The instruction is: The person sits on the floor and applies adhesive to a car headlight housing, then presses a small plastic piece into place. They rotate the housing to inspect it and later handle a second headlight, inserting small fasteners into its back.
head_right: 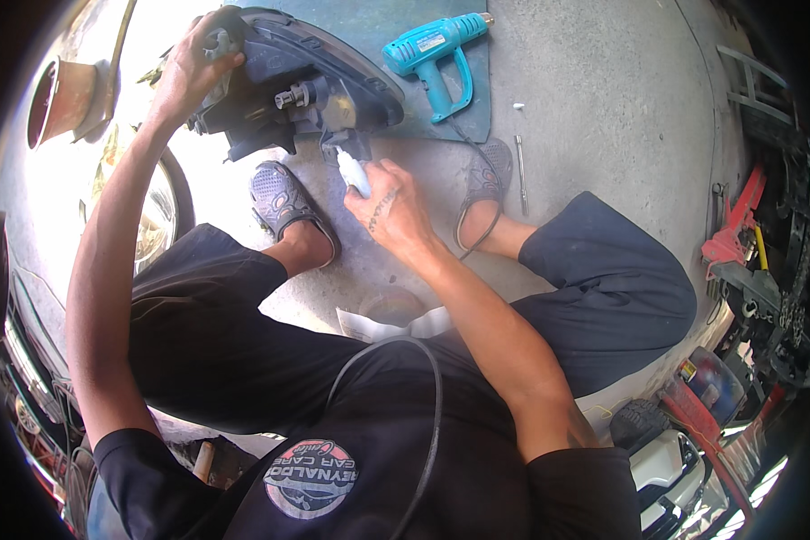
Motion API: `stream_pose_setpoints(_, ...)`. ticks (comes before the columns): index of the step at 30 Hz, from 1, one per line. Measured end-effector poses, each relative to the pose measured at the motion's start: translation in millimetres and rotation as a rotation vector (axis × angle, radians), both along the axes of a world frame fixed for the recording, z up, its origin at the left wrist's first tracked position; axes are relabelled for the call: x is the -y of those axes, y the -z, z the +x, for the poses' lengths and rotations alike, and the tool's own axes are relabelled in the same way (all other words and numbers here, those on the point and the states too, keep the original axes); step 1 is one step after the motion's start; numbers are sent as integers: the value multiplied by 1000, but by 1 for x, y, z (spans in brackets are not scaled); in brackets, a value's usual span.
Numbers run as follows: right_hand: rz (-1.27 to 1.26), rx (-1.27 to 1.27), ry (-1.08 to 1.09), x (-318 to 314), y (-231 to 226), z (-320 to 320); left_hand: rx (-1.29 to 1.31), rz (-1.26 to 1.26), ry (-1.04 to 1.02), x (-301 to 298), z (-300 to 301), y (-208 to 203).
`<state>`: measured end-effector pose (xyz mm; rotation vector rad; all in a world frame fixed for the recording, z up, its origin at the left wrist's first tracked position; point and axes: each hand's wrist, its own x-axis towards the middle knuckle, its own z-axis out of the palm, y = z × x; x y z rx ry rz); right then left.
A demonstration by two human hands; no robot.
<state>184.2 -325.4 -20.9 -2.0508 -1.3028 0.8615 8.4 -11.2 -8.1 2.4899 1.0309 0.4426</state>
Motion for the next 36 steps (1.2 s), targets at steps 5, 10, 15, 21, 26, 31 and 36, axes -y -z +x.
stream_pose_setpoints(5,-21,15,-20,-1,-1,2,-5,17,-2,1,1,-1)
stream_pose_setpoints(10,-24,-8,-1,2,1,2,11,-30,0,-1,0,-1)
stream_pose_setpoints(15,-55,-103,95,7,10,1,1,-17,-2,2,1,-4)
stream_pose_setpoints(21,-42,-220,204,8,25,-3,-5,-10,-8,2,4,-5)
stream_pose_setpoints(26,-147,-328,272,2,15,-3,10,-7,3,4,4,-5)
stream_pose_setpoints(31,-162,-317,251,-4,2,-3,0,0,4,4,3,-4)
stream_pose_setpoints(36,-161,-276,230,-4,7,0,2,0,6,2,4,-4)
